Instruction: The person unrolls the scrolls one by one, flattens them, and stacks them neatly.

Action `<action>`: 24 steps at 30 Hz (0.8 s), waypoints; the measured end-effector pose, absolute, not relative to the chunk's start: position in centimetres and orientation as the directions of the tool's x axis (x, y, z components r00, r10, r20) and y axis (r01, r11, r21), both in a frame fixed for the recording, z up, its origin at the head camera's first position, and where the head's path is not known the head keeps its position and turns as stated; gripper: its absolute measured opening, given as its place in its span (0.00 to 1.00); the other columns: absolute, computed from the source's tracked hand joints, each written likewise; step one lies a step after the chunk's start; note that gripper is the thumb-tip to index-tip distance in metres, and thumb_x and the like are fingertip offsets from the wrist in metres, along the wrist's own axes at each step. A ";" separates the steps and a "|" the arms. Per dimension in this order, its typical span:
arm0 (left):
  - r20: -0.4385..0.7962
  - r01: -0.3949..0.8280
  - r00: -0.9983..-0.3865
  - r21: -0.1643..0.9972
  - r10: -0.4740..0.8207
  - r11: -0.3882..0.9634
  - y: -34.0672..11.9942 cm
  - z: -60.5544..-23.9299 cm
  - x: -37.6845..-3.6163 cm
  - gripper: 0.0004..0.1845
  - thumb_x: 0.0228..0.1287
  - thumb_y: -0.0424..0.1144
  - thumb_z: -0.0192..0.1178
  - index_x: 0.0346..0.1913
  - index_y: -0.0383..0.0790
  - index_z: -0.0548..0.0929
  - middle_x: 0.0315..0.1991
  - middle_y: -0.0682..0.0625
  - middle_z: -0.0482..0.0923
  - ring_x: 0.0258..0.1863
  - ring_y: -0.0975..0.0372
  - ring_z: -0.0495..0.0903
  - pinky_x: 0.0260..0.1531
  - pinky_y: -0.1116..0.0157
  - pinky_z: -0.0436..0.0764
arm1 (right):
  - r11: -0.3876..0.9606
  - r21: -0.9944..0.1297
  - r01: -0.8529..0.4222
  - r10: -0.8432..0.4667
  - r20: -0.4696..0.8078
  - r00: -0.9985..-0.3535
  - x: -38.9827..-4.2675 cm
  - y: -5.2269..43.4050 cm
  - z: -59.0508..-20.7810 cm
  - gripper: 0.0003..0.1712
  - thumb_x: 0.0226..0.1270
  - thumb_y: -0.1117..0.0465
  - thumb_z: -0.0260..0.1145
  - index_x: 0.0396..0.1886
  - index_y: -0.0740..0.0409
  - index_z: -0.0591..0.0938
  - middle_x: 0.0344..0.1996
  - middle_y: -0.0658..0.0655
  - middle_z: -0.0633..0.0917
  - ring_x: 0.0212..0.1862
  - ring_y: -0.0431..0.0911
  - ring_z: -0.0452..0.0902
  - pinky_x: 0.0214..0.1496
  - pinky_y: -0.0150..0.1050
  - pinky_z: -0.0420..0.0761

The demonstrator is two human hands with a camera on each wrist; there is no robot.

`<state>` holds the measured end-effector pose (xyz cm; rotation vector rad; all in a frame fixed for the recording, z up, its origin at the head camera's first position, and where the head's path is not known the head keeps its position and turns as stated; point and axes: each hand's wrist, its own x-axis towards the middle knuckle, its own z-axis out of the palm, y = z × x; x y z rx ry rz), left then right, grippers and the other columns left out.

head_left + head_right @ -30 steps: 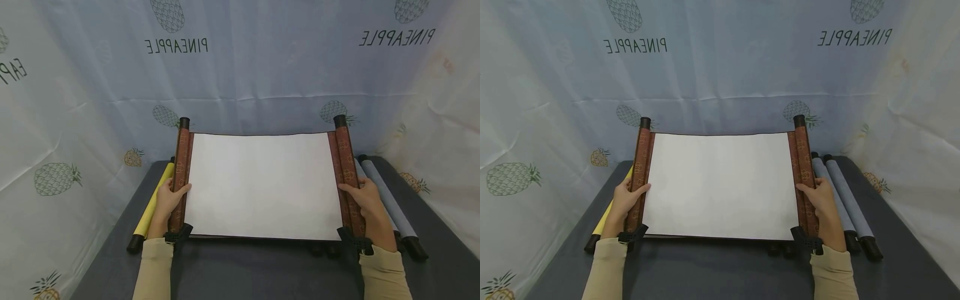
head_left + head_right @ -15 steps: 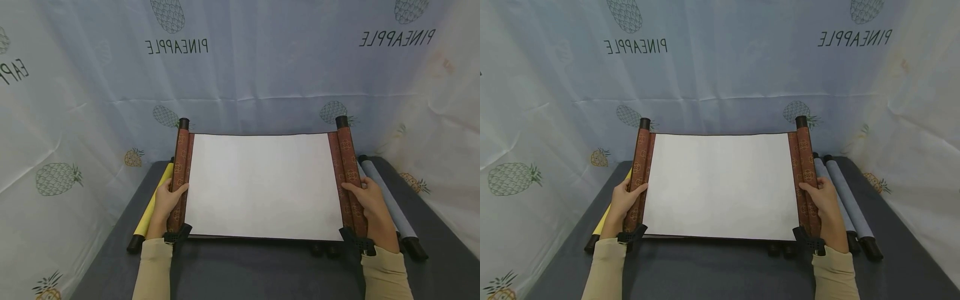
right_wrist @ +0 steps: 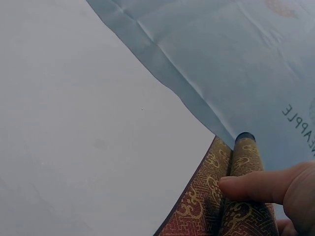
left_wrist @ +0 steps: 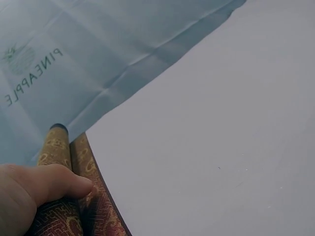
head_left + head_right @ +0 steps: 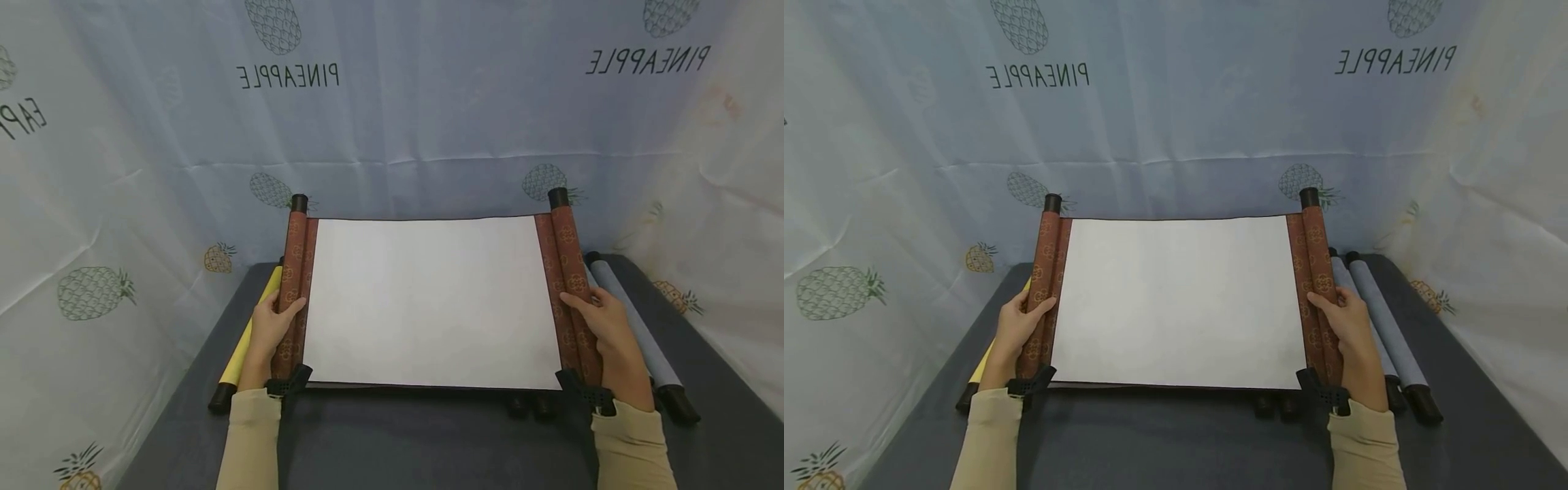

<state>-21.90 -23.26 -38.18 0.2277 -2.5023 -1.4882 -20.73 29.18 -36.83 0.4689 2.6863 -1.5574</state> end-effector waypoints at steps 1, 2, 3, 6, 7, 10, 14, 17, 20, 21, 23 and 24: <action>0.114 -0.017 -0.963 0.879 -0.245 0.476 -23.3 -38.2 -21.9 0.29 0.67 0.43 0.59 0.66 0.32 0.69 0.56 0.32 0.77 0.37 0.67 0.77 0.34 0.75 0.76 | 0.463 -0.849 0.255 0.254 -0.149 -0.956 -20.8 29.2 -36.8 0.45 0.70 0.44 0.55 0.72 0.72 0.54 0.56 0.67 0.72 0.36 0.33 0.70 0.36 0.31 0.75; 0.116 -0.015 -0.963 0.879 -0.244 0.476 -23.3 -38.2 -21.9 0.29 0.67 0.43 0.59 0.66 0.33 0.69 0.56 0.32 0.76 0.38 0.66 0.77 0.34 0.75 0.76 | 0.460 -0.851 0.253 0.250 -0.150 -0.957 -20.8 29.2 -36.8 0.46 0.70 0.44 0.55 0.73 0.72 0.54 0.56 0.67 0.72 0.35 0.33 0.70 0.36 0.31 0.75; 0.119 -0.012 -0.963 0.880 -0.244 0.475 -23.3 -38.1 -21.8 0.29 0.67 0.44 0.59 0.66 0.33 0.69 0.56 0.32 0.76 0.39 0.64 0.78 0.35 0.74 0.76 | 0.459 -0.852 0.251 0.248 -0.149 -0.957 -20.8 29.2 -36.8 0.46 0.70 0.44 0.55 0.72 0.73 0.54 0.56 0.68 0.72 0.34 0.32 0.70 0.36 0.31 0.75; 0.116 -0.018 -0.961 0.882 -0.253 0.471 -23.4 -38.1 -21.8 0.30 0.67 0.45 0.59 0.67 0.34 0.69 0.57 0.33 0.76 0.42 0.61 0.79 0.36 0.73 0.77 | 0.453 -0.855 0.250 0.246 -0.150 -0.958 -20.8 29.2 -36.9 0.46 0.70 0.44 0.55 0.73 0.73 0.53 0.57 0.69 0.71 0.34 0.32 0.70 0.35 0.31 0.75; 0.112 -0.022 -0.960 0.884 -0.257 0.467 -23.4 -38.1 -21.8 0.30 0.67 0.46 0.59 0.67 0.34 0.69 0.57 0.33 0.76 0.43 0.59 0.79 0.37 0.73 0.77 | 0.453 -0.855 0.251 0.247 -0.150 -0.957 -20.8 29.2 -36.9 0.46 0.70 0.44 0.55 0.73 0.73 0.53 0.57 0.69 0.71 0.34 0.31 0.70 0.35 0.31 0.75; 0.099 -0.036 -0.958 0.889 -0.268 0.457 -23.5 -38.1 -21.7 0.32 0.67 0.47 0.59 0.69 0.35 0.66 0.60 0.34 0.75 0.49 0.54 0.79 0.39 0.73 0.77 | 0.454 -0.857 0.244 0.248 -0.141 -0.958 -20.8 29.2 -36.9 0.46 0.70 0.45 0.55 0.73 0.73 0.53 0.58 0.71 0.70 0.33 0.31 0.70 0.35 0.31 0.76; 0.091 -0.041 -0.959 0.892 -0.269 0.450 -23.6 -38.3 -21.8 0.34 0.68 0.47 0.58 0.71 0.35 0.63 0.63 0.33 0.73 0.55 0.47 0.78 0.42 0.71 0.79 | 0.471 -0.851 0.233 0.263 -0.117 -0.958 -20.9 29.1 -37.1 0.45 0.70 0.45 0.55 0.72 0.74 0.55 0.59 0.73 0.70 0.35 0.34 0.72 0.34 0.30 0.75; 0.089 -0.040 -0.961 0.892 -0.260 0.451 -23.6 -38.6 -22.1 0.34 0.68 0.45 0.58 0.72 0.35 0.61 0.64 0.33 0.72 0.57 0.45 0.77 0.43 0.69 0.80 | 0.491 -0.838 0.239 0.292 -0.100 -0.951 -20.9 29.0 -37.4 0.44 0.70 0.46 0.56 0.71 0.75 0.57 0.61 0.75 0.70 0.42 0.46 0.76 0.36 0.33 0.75; 0.084 -0.037 -0.965 0.893 -0.249 0.448 -23.5 -39.0 -22.4 0.34 0.68 0.44 0.58 0.73 0.35 0.60 0.65 0.33 0.70 0.59 0.44 0.77 0.48 0.63 0.81 | 0.485 -0.834 0.263 0.322 -0.109 -0.940 -21.0 29.0 -37.7 0.46 0.69 0.47 0.57 0.72 0.76 0.54 0.63 0.78 0.66 0.53 0.60 0.72 0.42 0.42 0.76; 0.082 -0.039 -0.965 0.894 -0.248 0.447 -23.5 -39.2 -22.5 0.35 0.68 0.43 0.58 0.73 0.35 0.60 0.66 0.32 0.69 0.59 0.44 0.76 0.50 0.61 0.81 | 0.477 -0.837 0.270 0.327 -0.116 -0.938 -21.1 28.9 -37.7 0.46 0.69 0.47 0.57 0.72 0.76 0.52 0.63 0.78 0.65 0.56 0.63 0.70 0.45 0.46 0.76; 0.079 -0.042 -0.965 0.893 -0.248 0.447 -23.5 -39.5 -22.7 0.34 0.68 0.42 0.58 0.73 0.34 0.60 0.66 0.32 0.69 0.59 0.43 0.76 0.53 0.54 0.80 | 0.463 -0.839 0.287 0.337 -0.133 -0.932 -21.2 28.9 -38.0 0.48 0.69 0.48 0.58 0.73 0.75 0.48 0.64 0.79 0.62 0.59 0.66 0.67 0.50 0.53 0.75; 0.072 -0.048 -0.967 0.891 -0.245 0.451 -23.5 -39.7 -22.8 0.34 0.68 0.42 0.58 0.73 0.34 0.59 0.66 0.31 0.68 0.60 0.42 0.75 0.55 0.52 0.79 | 0.457 -0.839 0.296 0.340 -0.143 -0.930 -21.2 28.9 -38.0 0.49 0.69 0.48 0.57 0.73 0.75 0.47 0.64 0.80 0.61 0.59 0.66 0.65 0.52 0.56 0.73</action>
